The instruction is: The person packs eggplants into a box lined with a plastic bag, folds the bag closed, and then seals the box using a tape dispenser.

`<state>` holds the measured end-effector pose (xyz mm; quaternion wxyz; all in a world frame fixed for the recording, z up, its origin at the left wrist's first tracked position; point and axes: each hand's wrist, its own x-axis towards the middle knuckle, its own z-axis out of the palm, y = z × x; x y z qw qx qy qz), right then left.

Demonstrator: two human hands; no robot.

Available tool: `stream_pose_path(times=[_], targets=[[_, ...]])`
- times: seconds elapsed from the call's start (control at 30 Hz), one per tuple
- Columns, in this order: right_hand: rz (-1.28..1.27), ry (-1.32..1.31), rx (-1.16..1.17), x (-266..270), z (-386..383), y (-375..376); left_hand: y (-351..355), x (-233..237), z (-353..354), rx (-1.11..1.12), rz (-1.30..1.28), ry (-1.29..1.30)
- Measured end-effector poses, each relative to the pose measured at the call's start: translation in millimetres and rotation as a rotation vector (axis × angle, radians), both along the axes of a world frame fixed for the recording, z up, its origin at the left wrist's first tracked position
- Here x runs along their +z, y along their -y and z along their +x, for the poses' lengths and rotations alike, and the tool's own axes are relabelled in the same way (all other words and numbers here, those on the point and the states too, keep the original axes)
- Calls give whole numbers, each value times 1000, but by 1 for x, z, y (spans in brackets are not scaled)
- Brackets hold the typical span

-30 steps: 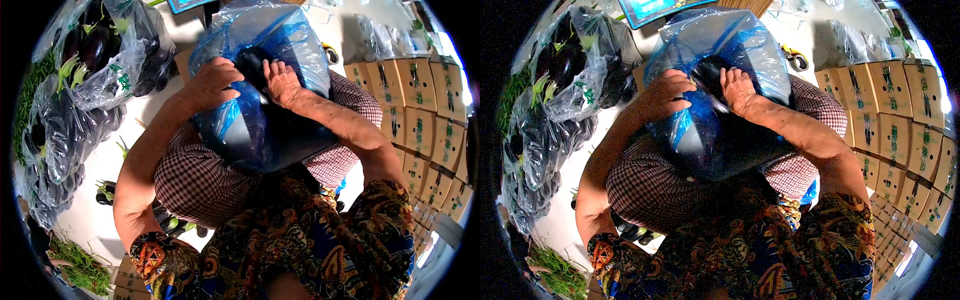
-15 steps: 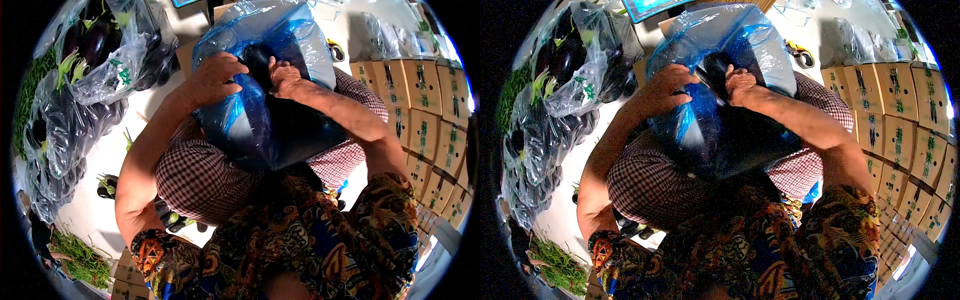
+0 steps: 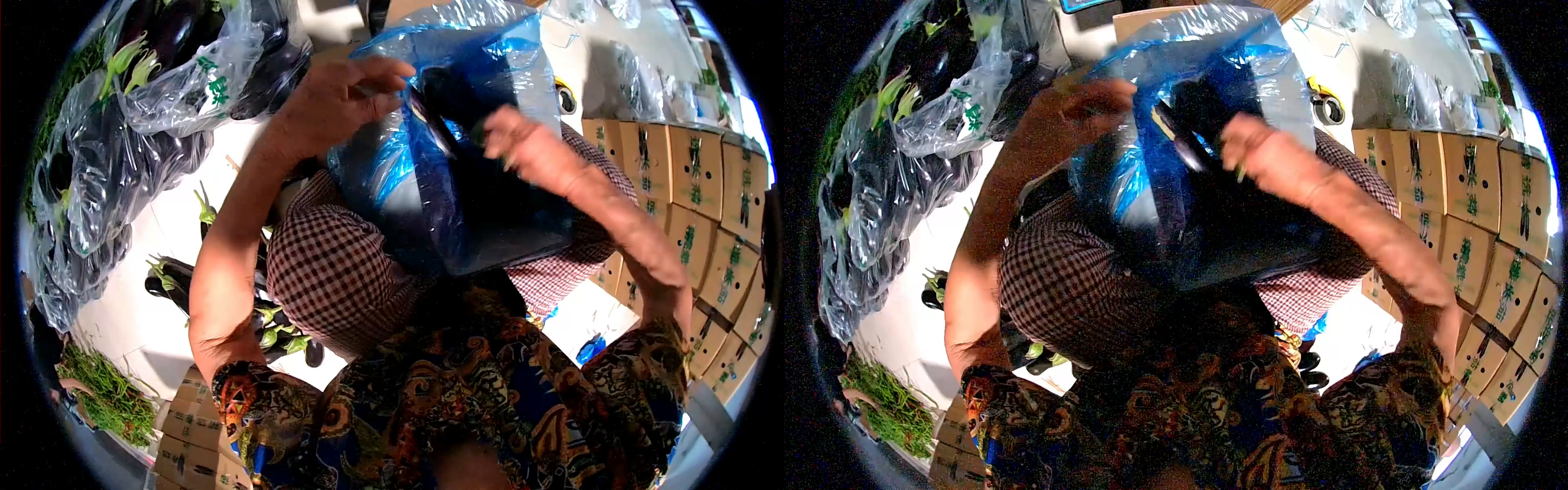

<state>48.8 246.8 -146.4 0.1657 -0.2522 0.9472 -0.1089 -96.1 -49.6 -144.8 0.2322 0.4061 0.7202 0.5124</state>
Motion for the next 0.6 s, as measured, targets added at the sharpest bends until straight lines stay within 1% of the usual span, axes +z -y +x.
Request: stream_pose_path(times=[0.07,0.1,0.13,0.17,0.2,0.23,0.27,0.3,0.33,0.37,0.43,0.5,0.57,0.6], targets=[[-476,-126,-299,45,-22,-2,3,17,-5,-25,51,-91],[-547,-31,-495,75,-30,9,-1,29,-1,-16,136,-126],[-612,78,-688,107,-30,26,-4,37,0,16,50,-150],[-600,50,-779,130,-32,40,-11,42,-1,-9,163,-248],[-665,-5,-819,144,-36,48,-18,48,0,-40,162,-301],[-790,-76,-837,161,-42,54,-22,55,6,-83,263,-192],[-925,-134,-838,174,-50,60,-27,55,12,-57,285,-279],[-1067,-171,-822,185,-55,64,-27,70,12,-97,215,-181],[-1211,-20,-668,191,-69,60,-23,87,10,-136,154,-81],[-1339,156,-525,197,-83,57,-15,89,3,-139,272,-113],[-1549,227,-475,194,-95,93,13,95,-8,-158,355,-88],[-1540,209,-515,177,-102,118,54,95,-13,-98,306,-33],[-1271,214,-472,150,-102,124,111,91,-9,136,-26,-66],[-1138,211,-439,136,-102,128,136,80,-1,295,-213,67]])
